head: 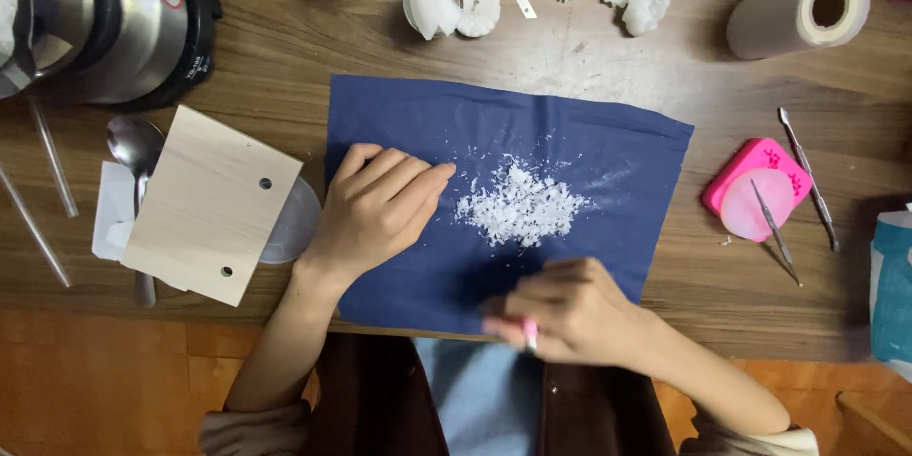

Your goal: Cleaning white powder off candle molds and wooden blocks using a brush and transferring material with a spoon.

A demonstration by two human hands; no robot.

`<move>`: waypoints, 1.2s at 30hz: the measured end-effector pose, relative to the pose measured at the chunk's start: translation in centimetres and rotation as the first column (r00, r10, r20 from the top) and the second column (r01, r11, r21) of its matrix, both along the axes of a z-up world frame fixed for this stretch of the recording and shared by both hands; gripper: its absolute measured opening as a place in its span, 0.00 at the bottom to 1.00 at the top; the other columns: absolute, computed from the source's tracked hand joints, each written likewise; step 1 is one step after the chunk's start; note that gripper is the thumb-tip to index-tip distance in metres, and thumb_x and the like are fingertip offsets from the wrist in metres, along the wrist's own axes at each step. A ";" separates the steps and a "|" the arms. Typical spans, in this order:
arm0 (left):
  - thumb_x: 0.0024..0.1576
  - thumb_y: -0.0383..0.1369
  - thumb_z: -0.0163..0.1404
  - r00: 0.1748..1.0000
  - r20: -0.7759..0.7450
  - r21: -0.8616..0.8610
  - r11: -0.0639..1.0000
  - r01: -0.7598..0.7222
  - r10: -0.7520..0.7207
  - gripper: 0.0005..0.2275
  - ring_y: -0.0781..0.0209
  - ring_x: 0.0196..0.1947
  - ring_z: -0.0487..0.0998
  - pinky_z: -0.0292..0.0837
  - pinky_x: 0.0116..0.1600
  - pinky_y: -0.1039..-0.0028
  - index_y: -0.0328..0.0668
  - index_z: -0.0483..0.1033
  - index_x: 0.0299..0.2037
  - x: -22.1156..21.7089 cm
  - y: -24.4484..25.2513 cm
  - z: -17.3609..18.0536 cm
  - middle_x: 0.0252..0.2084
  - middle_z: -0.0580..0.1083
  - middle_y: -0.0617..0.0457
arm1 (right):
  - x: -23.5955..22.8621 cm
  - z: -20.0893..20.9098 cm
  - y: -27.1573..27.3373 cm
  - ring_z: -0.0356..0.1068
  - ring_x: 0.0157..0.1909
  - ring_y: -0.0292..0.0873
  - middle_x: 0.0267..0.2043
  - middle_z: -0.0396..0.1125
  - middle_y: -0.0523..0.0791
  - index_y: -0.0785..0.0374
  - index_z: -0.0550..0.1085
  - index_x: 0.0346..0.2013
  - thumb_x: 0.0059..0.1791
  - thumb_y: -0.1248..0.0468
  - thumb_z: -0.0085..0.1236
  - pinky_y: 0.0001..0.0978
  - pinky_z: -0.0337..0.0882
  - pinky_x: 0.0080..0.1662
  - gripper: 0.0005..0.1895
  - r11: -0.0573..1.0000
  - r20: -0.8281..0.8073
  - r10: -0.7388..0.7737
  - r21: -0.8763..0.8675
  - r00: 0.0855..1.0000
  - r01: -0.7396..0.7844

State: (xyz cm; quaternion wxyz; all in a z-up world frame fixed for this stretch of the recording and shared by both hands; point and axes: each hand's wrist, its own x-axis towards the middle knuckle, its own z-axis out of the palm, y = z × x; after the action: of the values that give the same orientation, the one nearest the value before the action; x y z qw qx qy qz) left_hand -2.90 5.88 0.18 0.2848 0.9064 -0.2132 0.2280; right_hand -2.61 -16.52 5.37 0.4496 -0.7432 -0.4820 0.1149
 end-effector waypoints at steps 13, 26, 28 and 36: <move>0.53 0.20 0.48 1.000 0.008 0.075 0.997 -0.020 0.020 0.08 0.63 0.27 0.71 0.63 0.40 0.75 0.43 0.77 0.37 0.1 0.8 1.0 0.23 0.68 0.59 | 2.6 1.6 5.5 0.60 0.13 0.38 0.16 0.61 0.42 0.59 0.72 0.22 0.51 0.55 0.44 0.27 0.63 0.19 0.17 0.999 -0.010 0.027 0.037 1.000 -0.027; 0.55 0.16 0.42 0.990 -0.065 -0.126 0.983 -0.133 0.126 0.13 0.62 0.30 0.73 0.60 0.41 0.74 0.39 0.75 0.45 -0.2 0.9 1.8 0.30 0.73 0.57 | 6.2 3.2 3.6 0.66 0.18 0.42 0.18 0.64 0.40 0.55 0.75 0.27 0.47 0.57 0.52 0.28 0.67 0.22 0.08 0.973 0.016 -0.209 -0.093 0.978 0.210; 0.56 0.17 0.41 0.988 -0.068 -0.152 0.978 -0.146 0.137 0.14 0.63 0.31 0.74 0.60 0.42 0.74 0.39 0.74 0.47 -0.2 1.1 1.7 0.32 0.73 0.58 | 6.7 2.9 4.2 0.68 0.21 0.44 0.22 0.66 0.42 0.56 0.74 0.30 0.48 0.56 0.50 0.31 0.68 0.23 0.09 0.979 0.001 -0.175 -0.108 0.985 0.174; 0.55 0.22 0.48 0.986 -0.040 -0.163 0.973 -0.164 0.160 0.10 0.60 0.31 0.74 0.62 0.40 0.73 0.39 0.75 0.46 -0.2 0.9 1.8 0.33 0.74 0.56 | 7.7 1.6 0.7 0.66 0.21 0.43 0.19 0.63 0.41 0.56 0.73 0.28 0.49 0.44 0.42 0.28 0.66 0.26 0.21 0.938 0.004 -0.275 -0.216 0.961 0.270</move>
State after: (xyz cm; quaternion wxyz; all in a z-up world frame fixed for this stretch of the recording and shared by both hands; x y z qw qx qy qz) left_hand -3.06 6.82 2.01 0.3424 0.8968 -0.1151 0.2555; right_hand 5.09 -15.80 6.96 0.3847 -0.8453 -0.3533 0.1125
